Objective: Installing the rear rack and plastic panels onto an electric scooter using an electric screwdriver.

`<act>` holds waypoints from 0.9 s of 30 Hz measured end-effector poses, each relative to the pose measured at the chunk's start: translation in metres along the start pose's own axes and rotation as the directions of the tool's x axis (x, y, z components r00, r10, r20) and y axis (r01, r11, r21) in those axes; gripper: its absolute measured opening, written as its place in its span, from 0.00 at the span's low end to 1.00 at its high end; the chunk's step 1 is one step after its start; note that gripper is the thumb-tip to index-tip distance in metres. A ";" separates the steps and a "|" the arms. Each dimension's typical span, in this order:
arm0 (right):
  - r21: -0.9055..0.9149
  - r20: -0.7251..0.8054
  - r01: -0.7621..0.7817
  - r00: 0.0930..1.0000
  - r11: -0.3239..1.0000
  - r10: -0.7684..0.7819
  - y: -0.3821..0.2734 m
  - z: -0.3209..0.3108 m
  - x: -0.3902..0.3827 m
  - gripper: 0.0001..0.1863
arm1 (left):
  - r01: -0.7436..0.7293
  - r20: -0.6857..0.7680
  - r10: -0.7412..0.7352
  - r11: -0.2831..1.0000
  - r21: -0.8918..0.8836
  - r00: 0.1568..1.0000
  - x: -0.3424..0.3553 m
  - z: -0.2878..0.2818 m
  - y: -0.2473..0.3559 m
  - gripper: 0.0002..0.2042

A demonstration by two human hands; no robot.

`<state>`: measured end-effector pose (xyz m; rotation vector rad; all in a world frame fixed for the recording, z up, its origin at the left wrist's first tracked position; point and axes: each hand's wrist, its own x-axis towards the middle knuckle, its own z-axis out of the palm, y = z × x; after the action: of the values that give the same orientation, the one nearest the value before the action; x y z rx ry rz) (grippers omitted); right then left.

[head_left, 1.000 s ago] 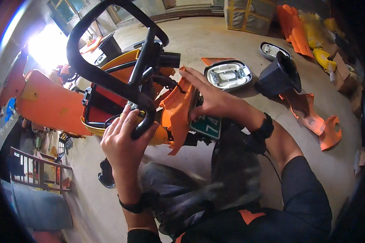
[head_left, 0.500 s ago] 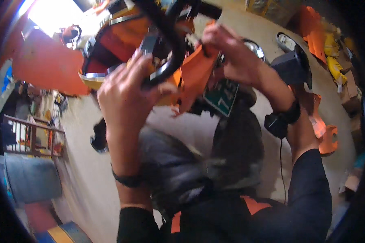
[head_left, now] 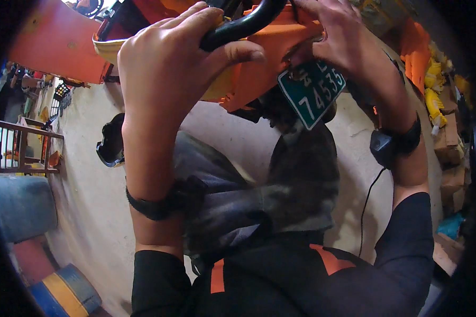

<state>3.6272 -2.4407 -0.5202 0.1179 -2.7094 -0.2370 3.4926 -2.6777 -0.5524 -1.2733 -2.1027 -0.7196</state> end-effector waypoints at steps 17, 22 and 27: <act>0.234 -0.366 0.348 0.897 0.908 -0.250 0.038 0.039 0.037 0.23 | -0.112 -0.102 0.117 0.992 0.058 0.988 -0.001 0.003 -0.003 0.32; 0.513 -0.148 0.248 0.969 0.822 -0.200 0.020 0.018 0.037 0.15 | -0.078 -0.073 0.078 0.997 0.003 0.994 0.000 0.003 -0.005 0.31; 0.616 -0.158 0.216 0.976 0.758 -0.150 0.017 0.025 0.044 0.18 | -0.085 -0.040 0.084 0.996 -0.005 0.996 0.001 0.002 -0.003 0.30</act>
<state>3.5765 -2.4260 -0.5220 0.5767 -2.5586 0.6281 3.4891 -2.6775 -0.5533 -1.3321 -2.0036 -0.7098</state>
